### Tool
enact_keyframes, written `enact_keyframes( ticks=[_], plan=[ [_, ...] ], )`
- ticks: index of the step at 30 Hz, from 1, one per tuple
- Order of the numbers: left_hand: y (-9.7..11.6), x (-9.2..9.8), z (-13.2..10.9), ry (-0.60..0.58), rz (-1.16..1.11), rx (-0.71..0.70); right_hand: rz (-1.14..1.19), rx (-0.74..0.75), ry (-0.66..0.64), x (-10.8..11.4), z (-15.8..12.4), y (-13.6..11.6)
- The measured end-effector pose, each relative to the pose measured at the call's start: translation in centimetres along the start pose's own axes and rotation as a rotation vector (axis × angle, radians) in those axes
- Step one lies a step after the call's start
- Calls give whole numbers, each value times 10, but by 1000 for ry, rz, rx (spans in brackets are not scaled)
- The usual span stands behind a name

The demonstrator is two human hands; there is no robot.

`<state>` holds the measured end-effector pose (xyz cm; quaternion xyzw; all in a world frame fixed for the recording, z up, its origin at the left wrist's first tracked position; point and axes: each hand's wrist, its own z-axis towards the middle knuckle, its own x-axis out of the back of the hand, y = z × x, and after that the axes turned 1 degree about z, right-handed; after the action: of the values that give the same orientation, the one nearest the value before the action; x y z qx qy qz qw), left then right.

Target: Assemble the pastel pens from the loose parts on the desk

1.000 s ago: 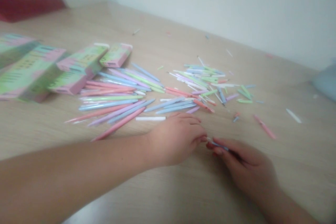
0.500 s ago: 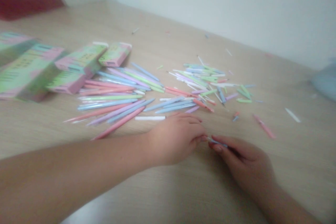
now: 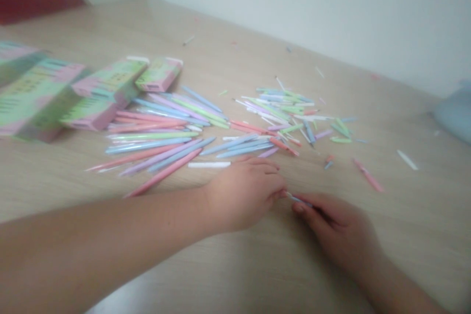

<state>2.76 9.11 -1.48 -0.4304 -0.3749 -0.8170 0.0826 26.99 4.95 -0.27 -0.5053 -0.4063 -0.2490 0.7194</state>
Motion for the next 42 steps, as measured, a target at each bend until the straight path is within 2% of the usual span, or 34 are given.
enact_keyframes(
  ticks=[3, 8, 20, 42],
  plan=[
    [0, -1, 0, -4, 7, 7, -25, 38, -17, 1, 0, 0],
    [0, 0, 2, -9, 1, 13, -31, 64, 57, 1, -1, -1],
    [1, 3, 3, -21, -29, 22, -11, 4, 92, 1, -1, -3],
    [1, 4, 3, -25, -47, 32, -62, 52, 63, -2, -1, 2]
  ],
)
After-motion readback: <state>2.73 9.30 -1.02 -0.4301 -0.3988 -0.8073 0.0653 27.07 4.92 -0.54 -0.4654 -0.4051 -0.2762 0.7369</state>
